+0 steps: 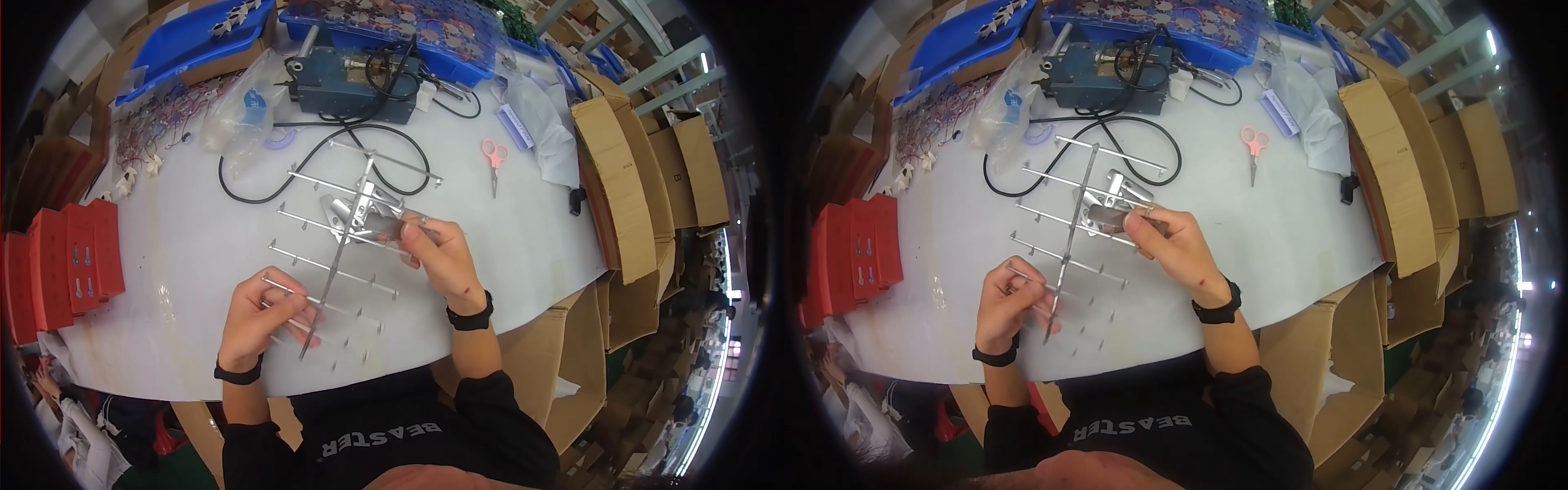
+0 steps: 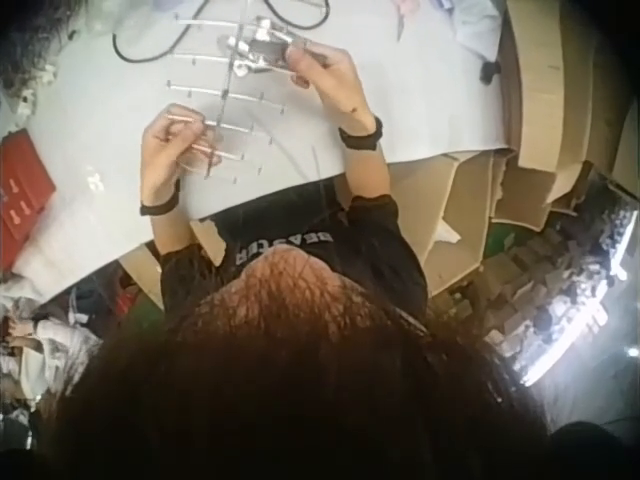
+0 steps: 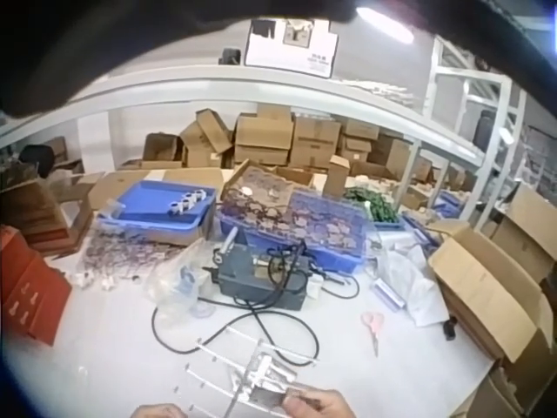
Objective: The person detaches metal components from a frame by hand, places them on the table, and puts a handheld fan into a plastic bag. They then assemble a red box, insert the bagged fan and a plastic tray into it, and close the box before starting the process again.
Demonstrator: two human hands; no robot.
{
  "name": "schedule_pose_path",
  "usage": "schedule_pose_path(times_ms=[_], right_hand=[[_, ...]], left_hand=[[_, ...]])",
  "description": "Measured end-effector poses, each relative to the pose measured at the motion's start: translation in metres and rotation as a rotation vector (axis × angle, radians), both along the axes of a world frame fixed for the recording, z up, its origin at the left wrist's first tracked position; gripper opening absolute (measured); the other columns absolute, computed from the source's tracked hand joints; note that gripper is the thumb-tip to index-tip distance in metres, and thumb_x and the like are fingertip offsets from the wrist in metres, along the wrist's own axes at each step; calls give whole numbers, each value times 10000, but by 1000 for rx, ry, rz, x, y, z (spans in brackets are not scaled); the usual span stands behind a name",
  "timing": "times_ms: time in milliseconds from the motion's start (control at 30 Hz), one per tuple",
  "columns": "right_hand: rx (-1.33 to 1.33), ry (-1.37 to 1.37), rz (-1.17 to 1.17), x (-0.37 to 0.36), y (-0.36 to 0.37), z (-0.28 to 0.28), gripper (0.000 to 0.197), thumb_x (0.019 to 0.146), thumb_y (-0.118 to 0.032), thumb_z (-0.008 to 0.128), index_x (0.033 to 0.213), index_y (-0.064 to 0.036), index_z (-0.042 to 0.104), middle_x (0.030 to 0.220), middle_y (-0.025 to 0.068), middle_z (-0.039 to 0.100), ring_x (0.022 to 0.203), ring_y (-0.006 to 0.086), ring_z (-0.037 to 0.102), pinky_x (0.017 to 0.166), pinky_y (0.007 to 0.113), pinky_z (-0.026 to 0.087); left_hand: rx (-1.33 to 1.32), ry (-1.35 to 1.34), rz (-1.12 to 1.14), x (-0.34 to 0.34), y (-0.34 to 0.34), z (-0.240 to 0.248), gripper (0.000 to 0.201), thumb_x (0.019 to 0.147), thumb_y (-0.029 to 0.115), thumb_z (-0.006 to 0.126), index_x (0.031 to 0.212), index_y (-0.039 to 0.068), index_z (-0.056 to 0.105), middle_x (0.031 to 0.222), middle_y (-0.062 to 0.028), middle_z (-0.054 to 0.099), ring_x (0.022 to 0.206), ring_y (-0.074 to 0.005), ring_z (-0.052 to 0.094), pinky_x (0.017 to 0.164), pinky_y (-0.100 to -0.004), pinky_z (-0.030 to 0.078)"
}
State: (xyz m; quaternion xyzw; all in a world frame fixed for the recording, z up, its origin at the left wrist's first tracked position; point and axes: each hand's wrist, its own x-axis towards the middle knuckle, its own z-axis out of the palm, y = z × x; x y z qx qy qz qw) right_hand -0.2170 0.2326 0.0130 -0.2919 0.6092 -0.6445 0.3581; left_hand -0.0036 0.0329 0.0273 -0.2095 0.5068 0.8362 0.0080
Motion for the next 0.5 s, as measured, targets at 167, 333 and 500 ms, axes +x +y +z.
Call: schedule_pose_path(times_ms=[167,333,500], right_hand=[[-427,-146,105,8,-2,-2,303,956,-251,682,969,51,696,752,33,559,699,132,464,601,277,399],[174,357,-146,-3,-8,10,233,901,-183,736,998,28,712,721,17,539,682,144,471,619,303,406],[69,1203,-181,-19,-2,6,194,856,-74,744,1036,-5,729,707,45,527,671,185,487,614,329,412]], left_hand=[[491,109,-165,0,2,-11,70,964,24,583,993,-36,562,834,-194,714,696,-303,736,586,-327,613],[-222,38,95,-1,27,-1,86,965,33,588,996,-43,563,836,-197,715,702,-289,735,580,-316,602],[-549,149,125,2,22,-1,81,949,11,613,999,-51,596,851,-183,725,687,-231,720,594,-291,590]])
